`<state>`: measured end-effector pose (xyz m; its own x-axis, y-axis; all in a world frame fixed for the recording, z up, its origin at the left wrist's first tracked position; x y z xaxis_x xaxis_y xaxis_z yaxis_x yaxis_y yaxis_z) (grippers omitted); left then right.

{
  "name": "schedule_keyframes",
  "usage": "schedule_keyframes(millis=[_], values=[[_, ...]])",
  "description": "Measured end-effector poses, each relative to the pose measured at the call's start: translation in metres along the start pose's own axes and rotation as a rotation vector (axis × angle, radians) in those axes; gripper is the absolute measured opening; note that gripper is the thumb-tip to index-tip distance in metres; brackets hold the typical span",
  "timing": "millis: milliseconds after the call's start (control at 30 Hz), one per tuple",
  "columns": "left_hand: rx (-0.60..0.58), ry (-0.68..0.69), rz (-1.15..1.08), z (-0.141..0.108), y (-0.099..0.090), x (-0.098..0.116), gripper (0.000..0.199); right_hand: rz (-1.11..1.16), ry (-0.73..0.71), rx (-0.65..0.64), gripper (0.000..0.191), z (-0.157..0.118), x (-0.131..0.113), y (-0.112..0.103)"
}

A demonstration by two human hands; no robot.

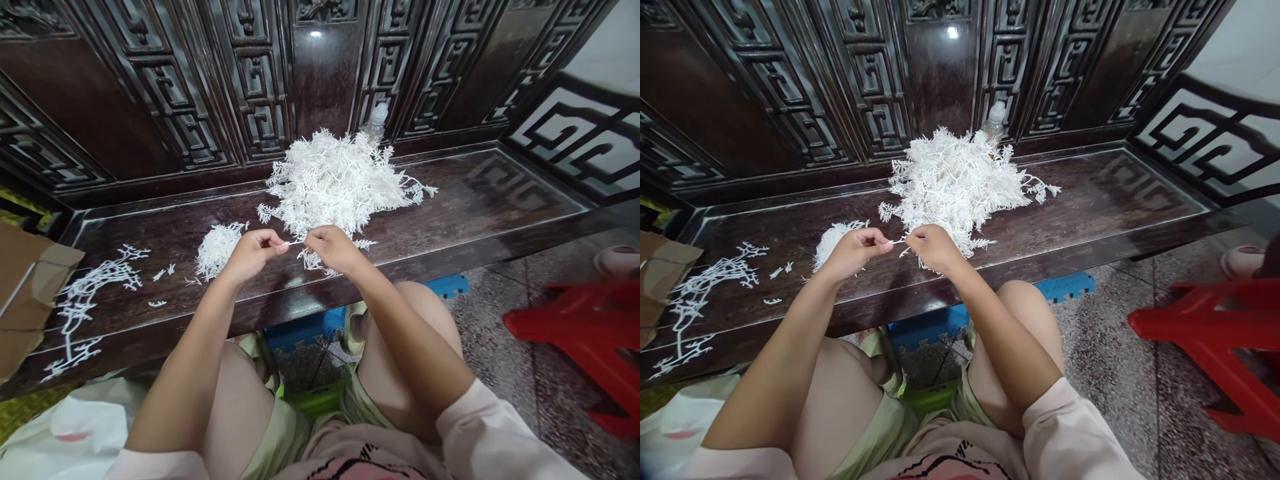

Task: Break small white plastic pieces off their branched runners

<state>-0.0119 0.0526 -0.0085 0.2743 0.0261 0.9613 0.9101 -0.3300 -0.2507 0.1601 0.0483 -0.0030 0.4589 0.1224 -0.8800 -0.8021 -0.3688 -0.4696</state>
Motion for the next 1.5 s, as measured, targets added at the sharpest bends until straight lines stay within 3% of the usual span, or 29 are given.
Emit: schedule_keyframes(millis=[167, 233, 300, 367, 400, 467, 533, 633, 767, 867, 1000, 1067, 1167, 1267, 1367, 1500], values=[[-0.065, 0.014, 0.114, 0.005, -0.008, -0.001, 0.015, -0.048, -0.06, -0.006, 0.024, 0.001, -0.007, 0.009], [-0.054, 0.014, 0.173, 0.005, -0.018, -0.005, 0.016, -0.039, -0.042, 0.024, 0.025, 0.0, -0.006, 0.002], [0.084, -0.029, 0.334, 0.003, -0.039, -0.014, 0.015, -0.037, 0.018, 0.163, 0.026, -0.002, -0.004, -0.016], [0.311, -0.116, 0.545, 0.0, -0.064, -0.029, 0.012, -0.035, 0.055, 0.353, 0.024, -0.006, 0.0, -0.038], [0.379, -0.153, 0.614, 0.0, -0.076, -0.037, 0.01, -0.028, 0.007, 0.355, 0.021, -0.007, 0.001, -0.047], [0.427, -0.228, 0.656, 0.0, -0.091, -0.055, 0.011, -0.014, -0.023, 0.23, 0.021, -0.007, 0.002, -0.054], [0.424, -0.298, 0.689, 0.004, -0.094, -0.069, 0.014, -0.042, -0.018, 0.053, 0.022, -0.005, 0.003, -0.047], [0.443, -0.347, 0.754, 0.011, -0.086, -0.08, 0.021, -0.107, -0.054, -0.102, 0.023, -0.005, 0.004, -0.022], [0.5, -0.304, 0.826, 0.015, -0.069, -0.077, 0.04, -0.245, -0.051, -0.171, 0.026, -0.01, 0.006, -0.004], [0.395, -0.198, 0.635, 0.015, -0.048, -0.058, 0.035, -0.368, -0.06, -0.156, 0.023, -0.013, 0.006, -0.003], [-0.079, -0.073, 0.072, 0.008, -0.004, -0.022, 0.042, -0.516, -0.07, -0.135, 0.02, -0.012, 0.003, 0.0], [-0.215, -0.017, -0.07, 0.002, 0.012, -0.008, 0.04, -0.516, -0.094, -0.15, 0.019, -0.011, 0.003, 0.003], [-0.269, 0.012, -0.159, -0.003, 0.021, -0.001, 0.034, -0.423, -0.129, -0.202, 0.019, -0.009, 0.006, 0.005], [-0.238, -0.025, -0.172, -0.004, 0.018, -0.003, 0.034, -0.321, -0.155, -0.238, 0.021, -0.009, 0.007, 0.005], [-0.208, -0.025, -0.111, -0.003, 0.015, -0.005, 0.032, -0.272, -0.177, -0.236, 0.021, -0.009, 0.003, 0.003], [-0.262, 0.033, 0.016, -0.002, 0.017, -0.004, 0.023, -0.24, -0.147, -0.244, 0.021, -0.01, -0.002, 0.002]])
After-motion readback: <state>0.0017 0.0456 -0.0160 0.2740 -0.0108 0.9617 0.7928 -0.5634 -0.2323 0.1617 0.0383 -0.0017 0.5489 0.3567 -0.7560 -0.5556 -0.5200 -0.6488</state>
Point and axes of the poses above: each hand's wrist, its own z-axis towards the middle knuckle, its own y-axis out of the palm, x = y × z, the point moved 1 cm from there along z, towards the middle knuckle, and after that the axes turned 7 degrees about -x, right-handed, at the moved point
